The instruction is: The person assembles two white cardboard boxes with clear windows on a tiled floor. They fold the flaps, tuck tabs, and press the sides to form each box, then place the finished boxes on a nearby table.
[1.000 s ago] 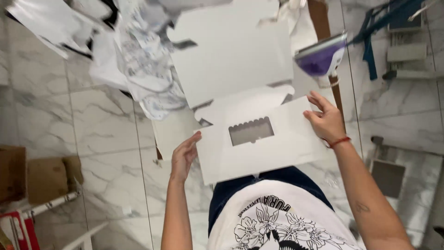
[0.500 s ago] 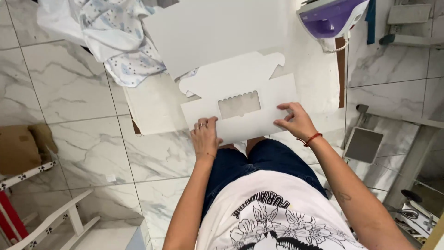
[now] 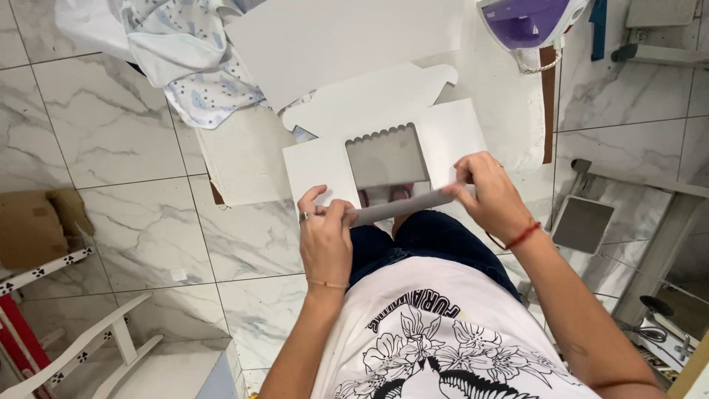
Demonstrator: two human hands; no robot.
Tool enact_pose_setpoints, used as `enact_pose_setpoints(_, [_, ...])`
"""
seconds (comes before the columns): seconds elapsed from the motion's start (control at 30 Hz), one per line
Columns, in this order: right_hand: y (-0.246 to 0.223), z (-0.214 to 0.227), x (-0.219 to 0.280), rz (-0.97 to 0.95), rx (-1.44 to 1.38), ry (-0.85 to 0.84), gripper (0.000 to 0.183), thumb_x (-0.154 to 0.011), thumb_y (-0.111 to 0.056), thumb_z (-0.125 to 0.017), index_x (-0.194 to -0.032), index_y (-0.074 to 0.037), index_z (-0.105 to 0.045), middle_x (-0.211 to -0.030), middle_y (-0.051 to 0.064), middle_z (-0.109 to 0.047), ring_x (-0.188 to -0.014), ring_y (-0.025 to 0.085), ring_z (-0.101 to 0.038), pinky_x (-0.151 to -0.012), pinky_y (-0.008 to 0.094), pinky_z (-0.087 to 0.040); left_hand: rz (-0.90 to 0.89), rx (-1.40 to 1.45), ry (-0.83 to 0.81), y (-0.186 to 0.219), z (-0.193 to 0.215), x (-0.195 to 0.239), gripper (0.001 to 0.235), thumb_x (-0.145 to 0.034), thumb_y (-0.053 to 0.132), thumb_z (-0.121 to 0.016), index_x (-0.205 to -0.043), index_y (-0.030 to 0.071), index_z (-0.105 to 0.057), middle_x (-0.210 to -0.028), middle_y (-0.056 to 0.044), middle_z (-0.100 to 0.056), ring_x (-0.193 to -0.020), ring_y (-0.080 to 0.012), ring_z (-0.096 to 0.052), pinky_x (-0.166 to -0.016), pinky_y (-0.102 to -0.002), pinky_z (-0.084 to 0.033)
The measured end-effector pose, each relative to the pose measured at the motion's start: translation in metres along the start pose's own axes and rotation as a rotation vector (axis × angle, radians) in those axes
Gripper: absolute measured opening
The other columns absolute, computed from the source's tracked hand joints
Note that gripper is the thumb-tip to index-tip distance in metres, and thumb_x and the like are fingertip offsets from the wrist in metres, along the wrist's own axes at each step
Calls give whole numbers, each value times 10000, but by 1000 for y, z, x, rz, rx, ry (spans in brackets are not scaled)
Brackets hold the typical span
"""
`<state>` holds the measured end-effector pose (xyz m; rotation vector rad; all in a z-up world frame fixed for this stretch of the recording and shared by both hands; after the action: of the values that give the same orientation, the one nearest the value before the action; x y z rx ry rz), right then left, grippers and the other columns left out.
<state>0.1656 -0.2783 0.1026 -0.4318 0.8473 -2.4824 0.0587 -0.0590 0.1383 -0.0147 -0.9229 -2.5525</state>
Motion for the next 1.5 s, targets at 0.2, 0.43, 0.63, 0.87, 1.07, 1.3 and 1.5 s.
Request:
enact_pose_setpoints(0.2, [-30, 14, 12, 200, 21, 218, 473, -554, -328, -794, -686, -119, -391, -909, 28, -518, -846, 216, -505, -767, 311, -367, -126, 9, 91, 19, 14, 9, 295, -689, 339, -635, -740, 118, -447, -1181, -150, -343, -934, -325, -476, -791, -382, -387])
enact_pose_setpoints(0.43, [-67, 27, 10, 214, -180, 319, 335, -718, -90, -690, -720, -47, -358, -1182, 178, -524, -1037, 310, -528, -810, 313, -425, -86, 255, 48, 13, 3, 11, 312, -673, 199, -696, -676, 95, -402, -1347, -167, -314, -1125, -355, -446, -806, -386, -451])
enact_pose_setpoints(0.63, [-53, 13, 8, 113, -524, 188, 210, -759, 15, -594, -894, -5, -435, -1115, 151, -576, -1024, 227, -528, -797, 282, -453, -222, 383, 54, -2, -18, 11, 331, -670, 110, -715, -679, 89, -385, -1356, -150, -322, -1160, -323, -423, -873, -357, -425])
enact_pose_setpoints(0.87, [-29, -6, 3, 56, -527, 99, 149, -764, 9, -589, -888, -46, -650, -777, 71, -676, -770, 158, -636, -647, 262, -509, -196, 329, 57, -11, -44, 8, 164, -757, 236, -633, -890, 240, -537, -854, 105, -664, -690, -124, -643, -580, -236, -511])
enact_pose_setpoints(1.07, [10, -21, 19, 143, -218, 156, 196, -787, 23, -559, -870, -120, -663, -914, 24, -660, -860, 190, -620, -753, 304, -489, -613, 61, -5, -17, -88, 16, 248, -866, 180, -461, -1040, 324, -566, -969, 137, -632, -839, -38, -602, -738, -234, -471])
enact_pose_setpoints(1.3, [45, -32, 32, 59, -495, -130, 189, -614, -60, -467, -668, -96, -645, -1191, 103, -545, -1131, 310, -462, -959, 469, -325, -571, 107, -502, -46, -130, 40, 640, -804, 427, -497, -1351, 184, -268, -1331, -36, -383, -1234, -241, -329, -1011, -445, -224])
enact_pose_setpoints(1.5, [121, -22, -3, -550, -254, 274, 393, -739, -218, -685, -1057, -48, -529, -1010, 142, -487, -993, 317, -504, -818, 389, -454, 382, 567, -338, -85, -107, 19, 178, -818, 327, -551, -922, 206, -628, -1193, 61, -536, -1149, -176, -444, -970, -362, -353])
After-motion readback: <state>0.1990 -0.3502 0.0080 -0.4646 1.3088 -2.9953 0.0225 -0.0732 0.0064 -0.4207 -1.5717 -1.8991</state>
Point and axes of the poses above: each hand's wrist, its own x-axis away from the middle knuckle, its own z-axis out of the back of the hand, y = z × x, the point moved 6 cm from there along -x, towards the middle knuckle
